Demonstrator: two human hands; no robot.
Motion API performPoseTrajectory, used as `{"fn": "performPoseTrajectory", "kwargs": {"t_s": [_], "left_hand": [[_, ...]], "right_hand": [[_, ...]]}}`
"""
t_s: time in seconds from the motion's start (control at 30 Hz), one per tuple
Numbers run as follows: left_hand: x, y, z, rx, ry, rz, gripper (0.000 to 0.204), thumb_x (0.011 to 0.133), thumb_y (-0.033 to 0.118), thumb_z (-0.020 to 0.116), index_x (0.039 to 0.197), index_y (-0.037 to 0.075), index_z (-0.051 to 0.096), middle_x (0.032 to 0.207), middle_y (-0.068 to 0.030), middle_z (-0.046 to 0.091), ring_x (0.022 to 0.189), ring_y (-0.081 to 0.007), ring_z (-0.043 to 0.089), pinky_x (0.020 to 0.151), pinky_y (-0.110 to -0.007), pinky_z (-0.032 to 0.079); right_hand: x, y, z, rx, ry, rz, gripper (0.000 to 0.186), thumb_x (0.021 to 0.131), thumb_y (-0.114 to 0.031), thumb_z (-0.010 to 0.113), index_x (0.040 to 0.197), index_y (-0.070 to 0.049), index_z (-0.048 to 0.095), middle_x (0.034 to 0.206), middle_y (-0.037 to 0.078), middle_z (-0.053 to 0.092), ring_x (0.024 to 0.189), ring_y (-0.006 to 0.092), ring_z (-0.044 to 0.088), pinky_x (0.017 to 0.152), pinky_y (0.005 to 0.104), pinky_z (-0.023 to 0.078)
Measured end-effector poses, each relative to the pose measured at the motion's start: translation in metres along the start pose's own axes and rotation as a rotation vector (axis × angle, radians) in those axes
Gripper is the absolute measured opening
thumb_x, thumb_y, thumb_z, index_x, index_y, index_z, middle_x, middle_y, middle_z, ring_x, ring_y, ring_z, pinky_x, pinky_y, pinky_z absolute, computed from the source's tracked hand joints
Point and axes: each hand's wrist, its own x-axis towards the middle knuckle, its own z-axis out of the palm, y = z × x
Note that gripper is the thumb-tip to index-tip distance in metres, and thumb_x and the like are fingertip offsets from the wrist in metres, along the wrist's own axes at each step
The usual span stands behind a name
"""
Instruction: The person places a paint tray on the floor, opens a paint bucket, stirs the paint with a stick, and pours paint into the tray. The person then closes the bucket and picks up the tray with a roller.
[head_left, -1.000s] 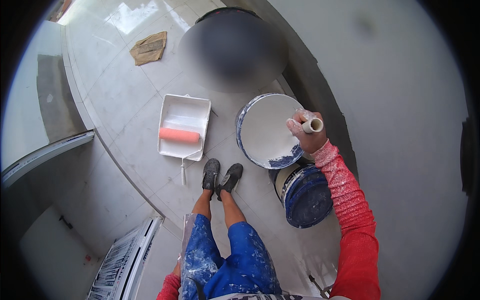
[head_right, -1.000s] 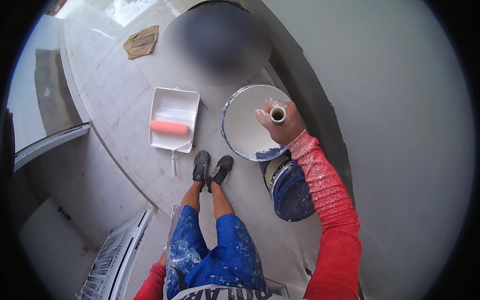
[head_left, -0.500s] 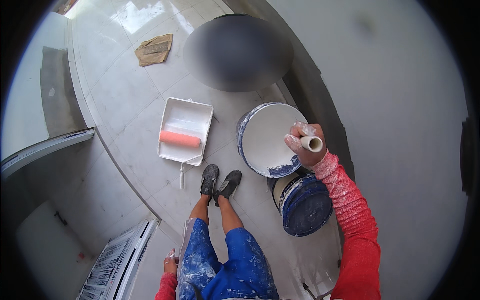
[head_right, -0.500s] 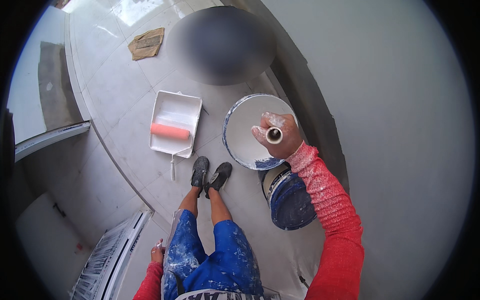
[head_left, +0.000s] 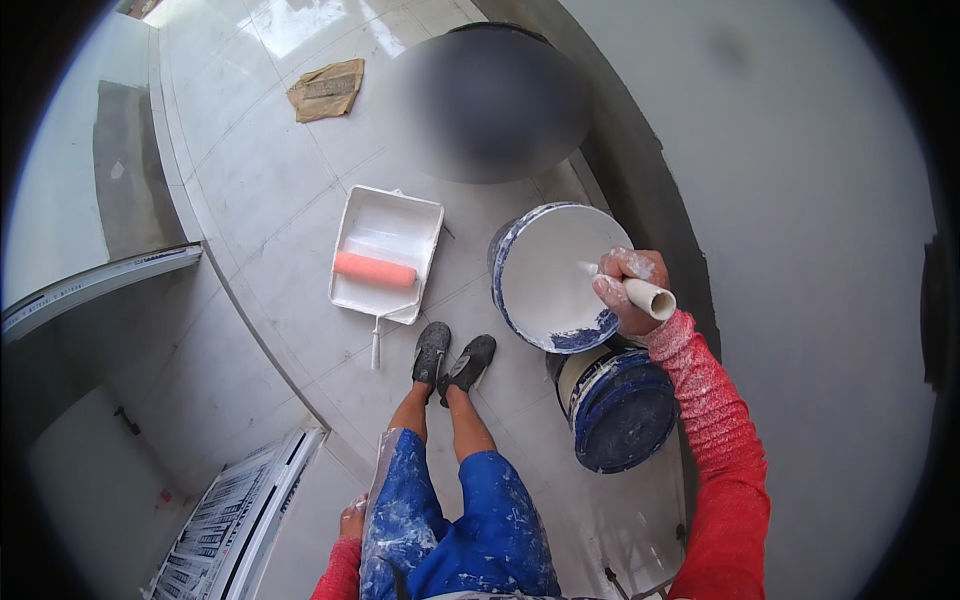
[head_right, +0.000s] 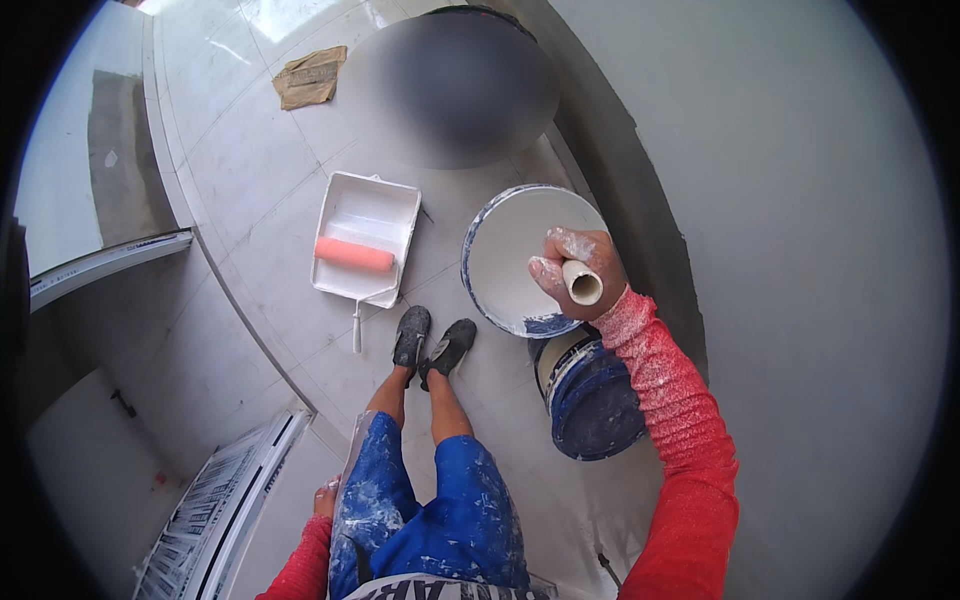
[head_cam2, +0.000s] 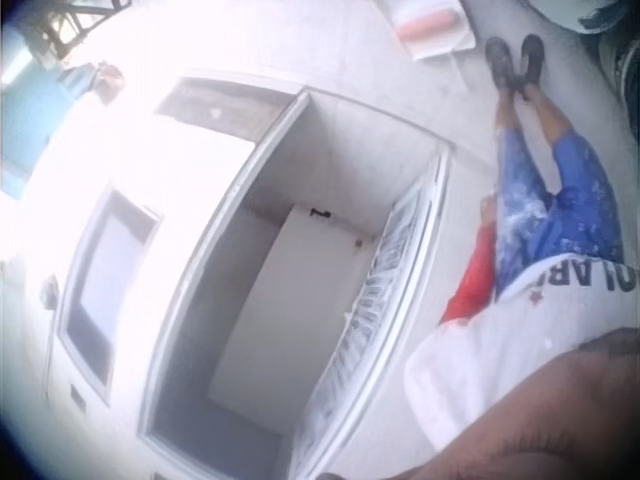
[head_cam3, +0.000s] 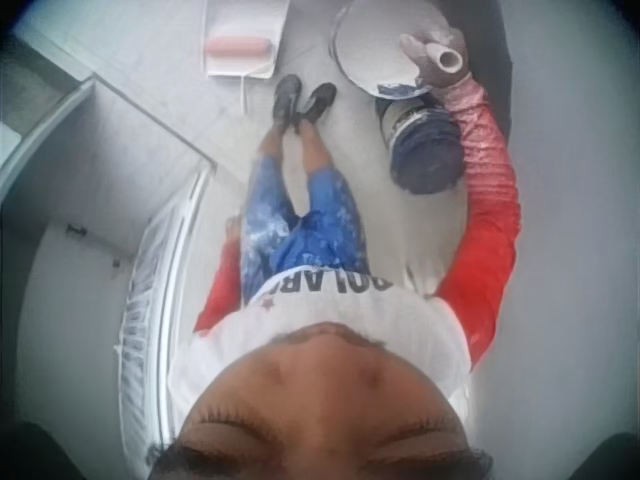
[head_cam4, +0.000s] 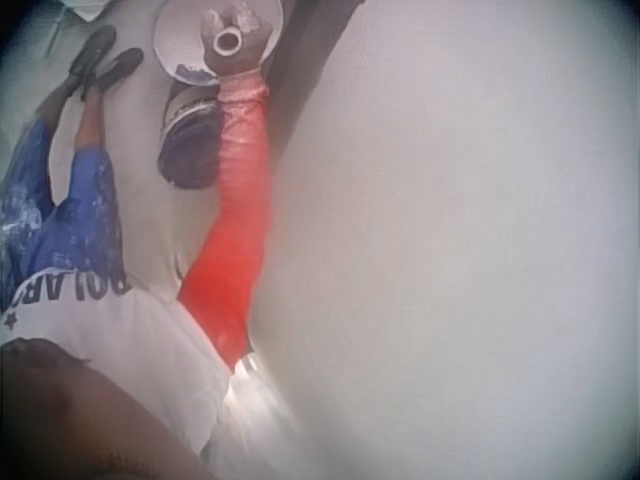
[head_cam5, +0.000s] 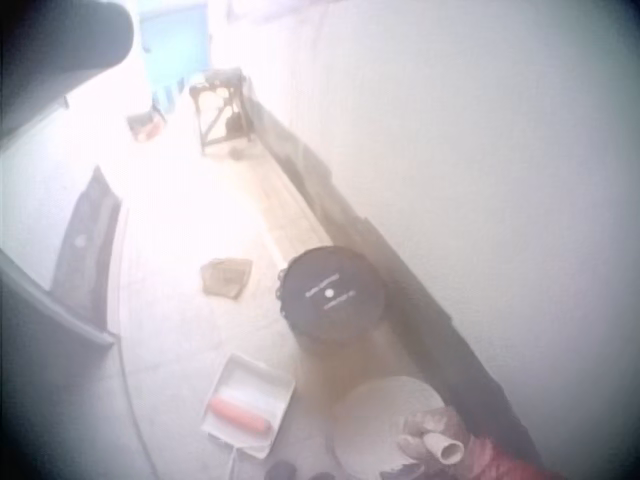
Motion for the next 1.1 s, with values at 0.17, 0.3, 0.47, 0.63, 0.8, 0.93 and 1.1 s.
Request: {"fn": "performPoseTrajectory", "kwargs": {"t_s": [0.17, 0.3, 0.47, 0.63, 0.8, 0.93, 1.1], "left_hand": [[0.003, -0.015, -0.007, 0.243, 0.024, 0.057, 0.044, 0.102, 0.032, 0.033, 0.119, 0.005, 0.063, 0.109, -0.0136, 0.068, 0.102, -0.0244, 0.063, 0.092, -0.034, 0.046], [0.0, -0.016, -0.007, 0.27, -0.007, 0.047, 0.043, 0.101, 0.034, 0.039, 0.117, 0.003, 0.065, 0.109, -0.0147, 0.068, 0.104, -0.0243, 0.062, 0.093, -0.034, 0.044], [-0.006, -0.015, -0.006, 0.048, 0.018, 0.004, 0.041, 0.099, 0.033, 0.043, 0.116, 0.002, 0.065, 0.105, -0.0128, 0.069, 0.096, -0.0207, 0.065, 0.089, -0.033, 0.047], [-0.003, -0.01, -0.006, 0.279, 0.013, 0.114, 0.04, 0.099, 0.032, 0.044, 0.116, 0.002, 0.064, 0.108, -0.0129, 0.068, 0.098, -0.0194, 0.063, 0.092, -0.031, 0.046], [0.003, -0.016, -0.008, 0.121, -0.002, 0.027, 0.037, 0.099, 0.029, 0.044, 0.118, 0.004, 0.064, 0.112, -0.0159, 0.067, 0.104, -0.0233, 0.062, 0.094, -0.033, 0.045], [0.007, -0.022, -0.006, -0.034, 0.028, 0.031, 0.038, 0.099, 0.028, 0.042, 0.118, 0.004, 0.064, 0.11, -0.0168, 0.067, 0.104, -0.0248, 0.063, 0.094, -0.034, 0.045], [0.006, -0.017, -0.006, 0.139, 0.001, 0.06, 0.037, 0.098, 0.029, 0.043, 0.117, 0.006, 0.064, 0.109, -0.0167, 0.067, 0.102, -0.0259, 0.063, 0.092, -0.034, 0.046]], "right_hand": [[-0.004, 0.003, 0.003, 0.071, 0.054, 0.03, 0.025, 0.079, -0.008, 0.067, 0.064, -0.004, 0.048, 0.057, 0.008, 0.049, 0.05, 0.0201, 0.047, 0.049, 0.0329, 0.038], [-0.004, 0.002, 0.007, 0.02, -0.009, 0.124, 0.024, 0.079, -0.004, 0.065, 0.064, -0.004, 0.046, 0.057, 0.006, 0.047, 0.051, 0.0165, 0.046, 0.05, 0.031, 0.038], [-0.015, -0.002, 0.004, 0.164, 0.107, -0.003, 0.024, 0.08, -0.007, 0.066, 0.066, -0.004, 0.047, 0.057, 0.005, 0.047, 0.05, 0.0143, 0.045, 0.049, 0.0302, 0.037], [-0.023, 0.001, 0.008, 0.078, 0.135, 0.07, 0.024, 0.08, -0.005, 0.065, 0.065, -0.005, 0.046, 0.058, 0.004, 0.047, 0.051, 0.0136, 0.045, 0.05, 0.0295, 0.037], [-0.027, 0.003, 0.012, 0.159, 0.194, 0.138, 0.024, 0.081, -0.004, 0.064, 0.064, -0.005, 0.046, 0.058, 0.003, 0.046, 0.053, 0.0106, 0.043, 0.05, 0.0285, 0.036], [-0.032, 0.011, 0.015, 0.276, 0.256, 0.279, 0.025, 0.082, -0.005, 0.063, 0.064, -0.004, 0.046, 0.058, 0.001, 0.046, 0.053, 0.0091, 0.042, 0.05, 0.0285, 0.036], [-0.04, 0.014, 0.017, 0.396, 0.411, 0.211, 0.027, 0.082, -0.004, 0.063, 0.062, -0.004, 0.045, 0.06, 0.002, 0.046, 0.053, 0.0085, 0.042, 0.049, 0.0277, 0.035]]}}
